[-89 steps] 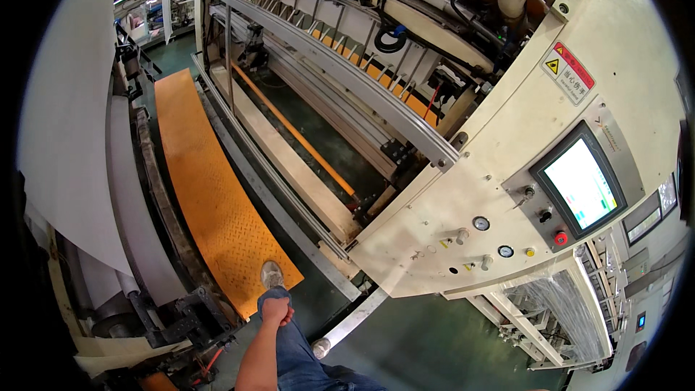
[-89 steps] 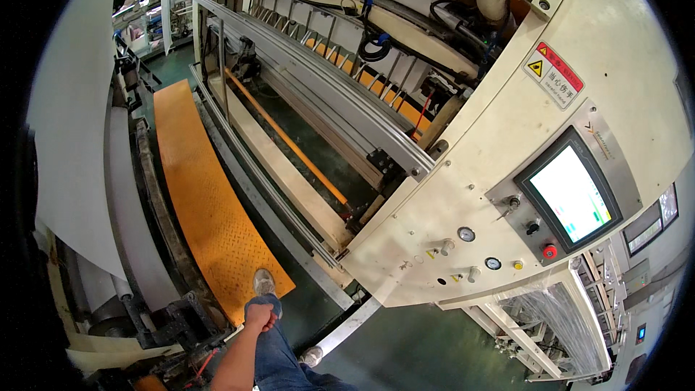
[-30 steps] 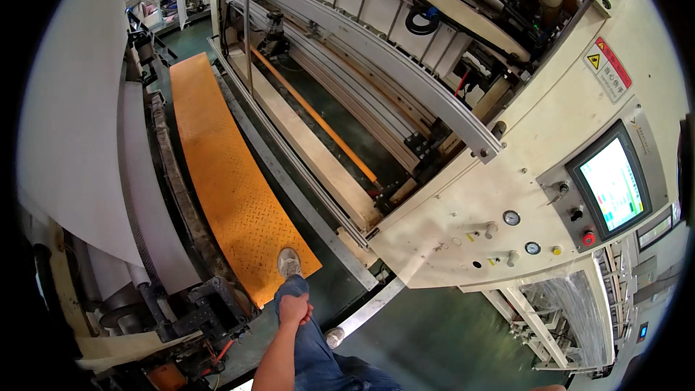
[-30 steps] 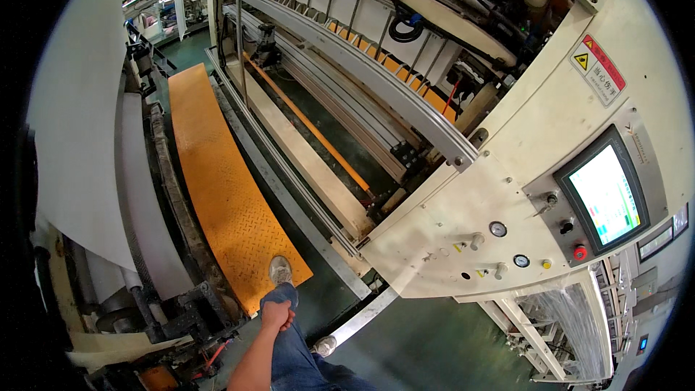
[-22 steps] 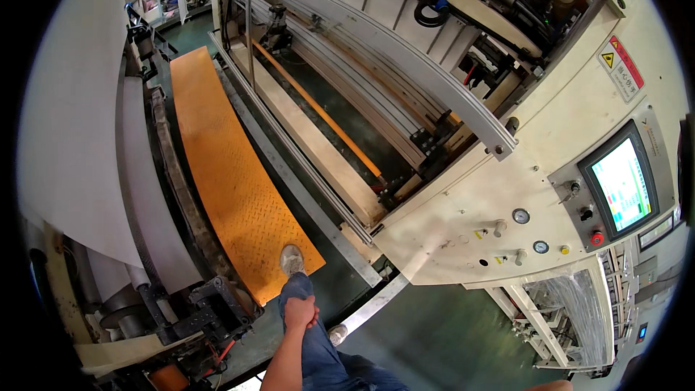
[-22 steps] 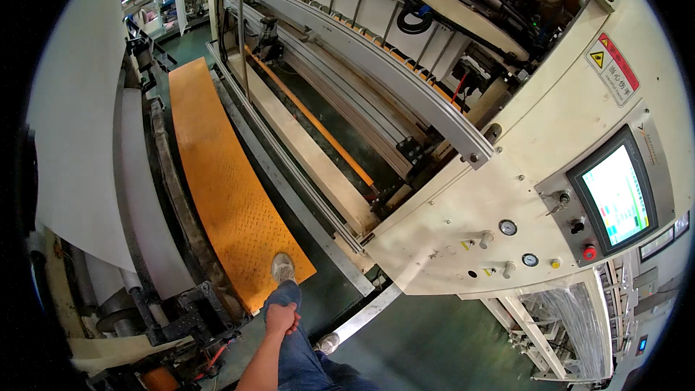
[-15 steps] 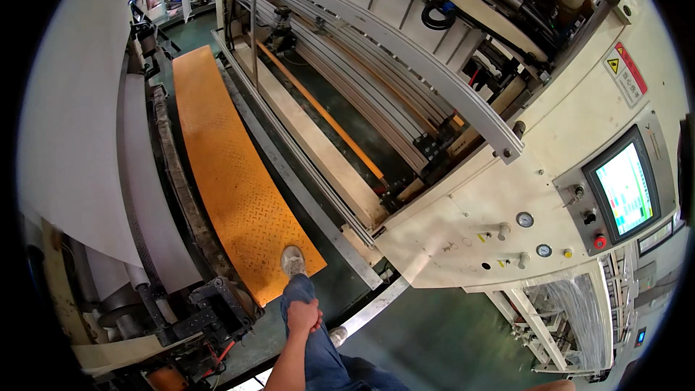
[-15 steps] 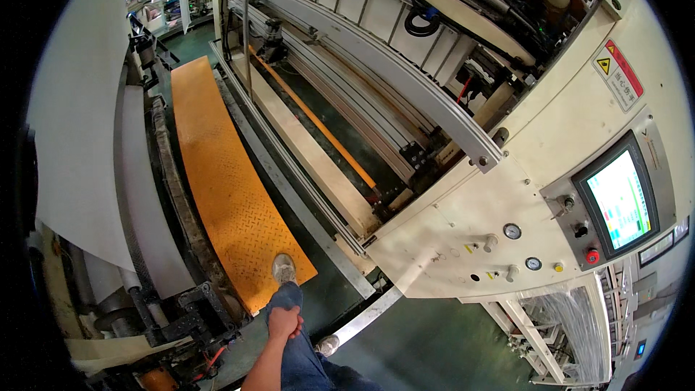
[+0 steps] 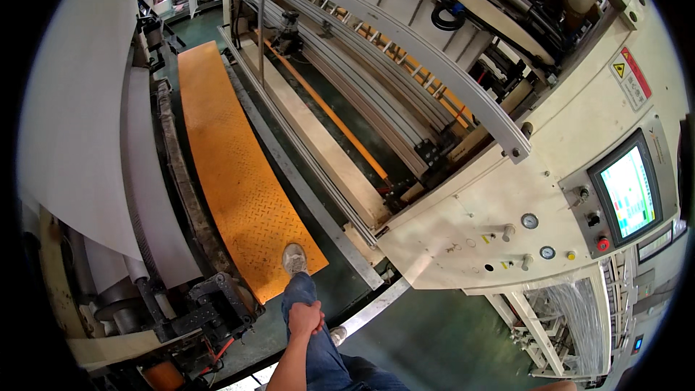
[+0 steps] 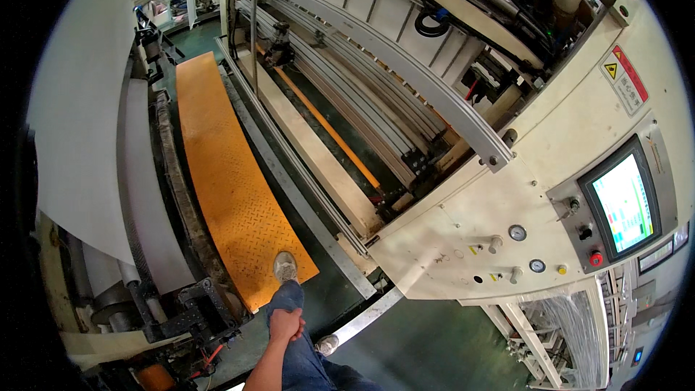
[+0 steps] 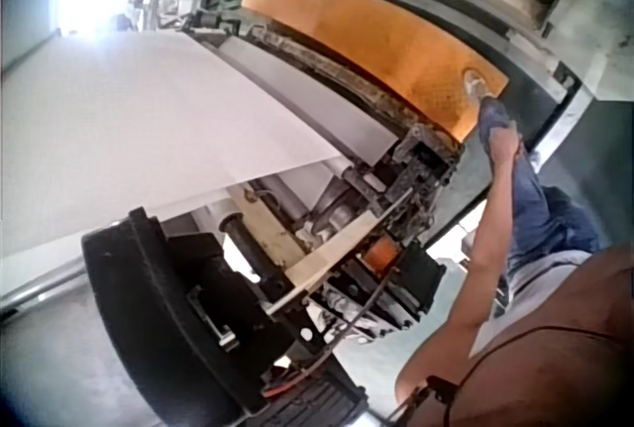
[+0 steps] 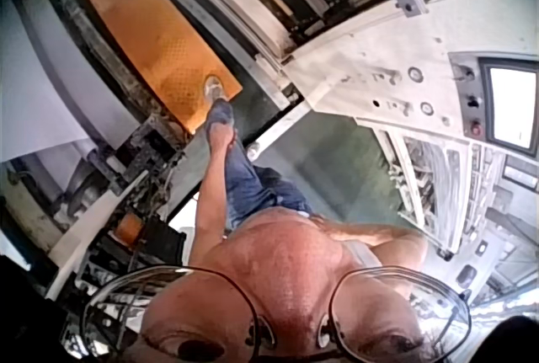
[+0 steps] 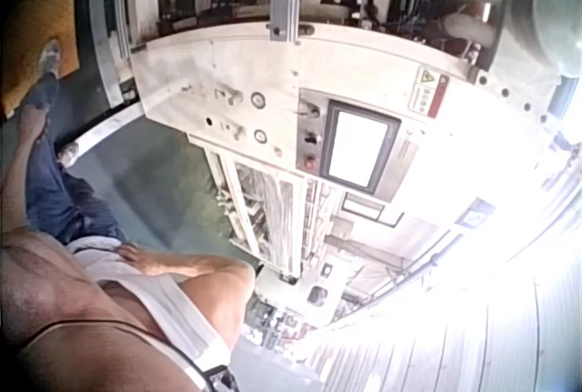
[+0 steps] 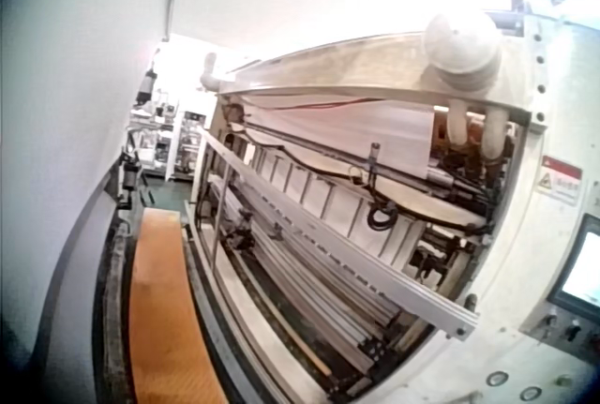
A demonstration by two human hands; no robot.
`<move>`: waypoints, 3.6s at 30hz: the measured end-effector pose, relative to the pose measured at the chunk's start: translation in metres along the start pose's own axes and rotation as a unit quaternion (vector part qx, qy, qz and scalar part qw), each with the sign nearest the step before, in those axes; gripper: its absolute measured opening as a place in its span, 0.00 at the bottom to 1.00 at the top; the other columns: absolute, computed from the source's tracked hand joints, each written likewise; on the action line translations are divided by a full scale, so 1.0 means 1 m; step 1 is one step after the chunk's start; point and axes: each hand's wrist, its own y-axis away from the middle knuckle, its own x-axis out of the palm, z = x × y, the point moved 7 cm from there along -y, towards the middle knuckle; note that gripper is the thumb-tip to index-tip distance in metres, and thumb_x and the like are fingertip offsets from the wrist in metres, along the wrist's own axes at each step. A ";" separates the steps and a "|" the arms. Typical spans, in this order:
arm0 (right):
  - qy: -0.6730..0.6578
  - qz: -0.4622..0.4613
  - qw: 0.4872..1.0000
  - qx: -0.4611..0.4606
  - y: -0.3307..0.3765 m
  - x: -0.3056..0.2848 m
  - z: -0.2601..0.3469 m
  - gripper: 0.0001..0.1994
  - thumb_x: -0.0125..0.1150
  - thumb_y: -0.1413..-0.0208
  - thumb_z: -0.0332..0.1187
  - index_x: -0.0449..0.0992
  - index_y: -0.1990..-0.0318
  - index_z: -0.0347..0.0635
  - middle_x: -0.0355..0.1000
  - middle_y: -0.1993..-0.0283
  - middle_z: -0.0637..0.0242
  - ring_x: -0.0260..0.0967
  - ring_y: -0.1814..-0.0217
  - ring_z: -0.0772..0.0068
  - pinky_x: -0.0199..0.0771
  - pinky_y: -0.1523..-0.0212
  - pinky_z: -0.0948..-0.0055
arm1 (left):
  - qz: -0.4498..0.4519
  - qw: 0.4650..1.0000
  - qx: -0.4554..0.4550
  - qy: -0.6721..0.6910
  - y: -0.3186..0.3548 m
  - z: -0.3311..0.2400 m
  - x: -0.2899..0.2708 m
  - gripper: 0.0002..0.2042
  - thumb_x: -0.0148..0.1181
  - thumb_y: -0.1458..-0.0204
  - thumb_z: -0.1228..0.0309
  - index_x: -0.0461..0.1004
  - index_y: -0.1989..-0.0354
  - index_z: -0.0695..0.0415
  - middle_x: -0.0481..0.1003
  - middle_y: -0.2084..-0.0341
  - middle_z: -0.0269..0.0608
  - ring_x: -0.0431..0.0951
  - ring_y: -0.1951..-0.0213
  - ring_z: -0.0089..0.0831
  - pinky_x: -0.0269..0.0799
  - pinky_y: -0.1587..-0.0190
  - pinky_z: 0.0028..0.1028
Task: The person operates a large industrial textile machine, interacting with a touchscreen control panel and physical buttons. They retrieve a large white fabric sheet from a conveyor belt, carry it to the machine, and manually feed it into the processing unit, smoothing it out as it enters.
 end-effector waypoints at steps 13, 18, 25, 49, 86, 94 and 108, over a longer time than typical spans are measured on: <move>0.010 0.055 0.997 0.062 0.004 0.019 -0.015 0.27 0.45 0.37 0.38 0.61 0.34 0.31 0.50 0.29 0.37 0.44 0.24 0.37 0.49 0.27 0.39 | 0.014 1.000 -0.004 -0.019 0.006 -0.002 0.006 0.19 0.59 0.41 0.60 0.80 0.78 0.63 0.78 0.85 0.39 0.77 0.86 0.26 0.71 0.84 0.27; 0.047 0.089 0.994 0.049 0.008 0.024 -0.017 0.28 0.44 0.35 0.40 0.59 0.33 0.32 0.49 0.28 0.37 0.42 0.23 0.37 0.48 0.27 0.38 | 0.018 1.000 -0.016 -0.017 0.006 0.001 0.006 0.18 0.59 0.42 0.61 0.81 0.77 0.63 0.78 0.85 0.39 0.77 0.85 0.26 0.71 0.83 0.27; -0.041 0.056 0.996 0.059 0.013 0.044 -0.040 0.26 0.42 0.33 0.40 0.58 0.33 0.31 0.48 0.28 0.37 0.42 0.24 0.33 0.47 0.27 0.37 | 0.023 0.999 -0.021 -0.014 0.005 0.003 0.006 0.18 0.59 0.42 0.61 0.81 0.77 0.62 0.78 0.84 0.39 0.77 0.85 0.26 0.71 0.83 0.27; -0.006 -0.032 0.999 -0.006 0.002 0.021 -0.020 0.33 0.54 0.43 0.44 0.61 0.37 0.25 0.53 0.30 0.36 0.48 0.27 0.33 0.52 0.30 0.36 | 0.016 1.000 -0.004 0.002 -0.002 -0.007 0.004 0.19 0.60 0.41 0.62 0.79 0.78 0.66 0.76 0.86 0.41 0.75 0.87 0.28 0.67 0.86 0.27; 0.122 -0.275 0.953 0.040 0.024 0.014 -0.067 0.22 0.57 0.42 0.30 0.69 0.41 0.30 0.66 0.39 0.44 0.63 0.34 0.46 0.64 0.36 0.46 | 0.034 0.989 0.045 -0.140 -0.030 -0.058 0.063 0.15 0.58 0.46 0.64 0.80 0.78 0.61 0.79 0.82 0.38 0.78 0.83 0.26 0.73 0.80 0.25; 0.045 -0.389 0.914 0.107 0.101 -0.025 -0.066 0.22 0.60 0.43 0.30 0.71 0.41 0.34 0.68 0.40 0.48 0.66 0.35 0.50 0.66 0.36 0.52 | 0.075 0.964 0.139 -0.214 -0.029 -0.025 0.185 0.21 0.53 0.44 0.59 0.78 0.84 0.62 0.79 0.84 0.40 0.79 0.83 0.28 0.76 0.78 0.28; -0.114 -0.621 0.766 0.124 0.327 0.002 -0.120 0.23 0.66 0.46 0.28 0.74 0.41 0.40 0.72 0.41 0.55 0.71 0.37 0.58 0.71 0.36 0.63 | 0.251 0.420 0.106 -0.866 -0.008 0.218 0.237 0.18 0.54 0.48 0.68 0.81 0.50 0.57 0.77 0.47 0.53 0.76 0.42 0.49 0.72 0.40 0.41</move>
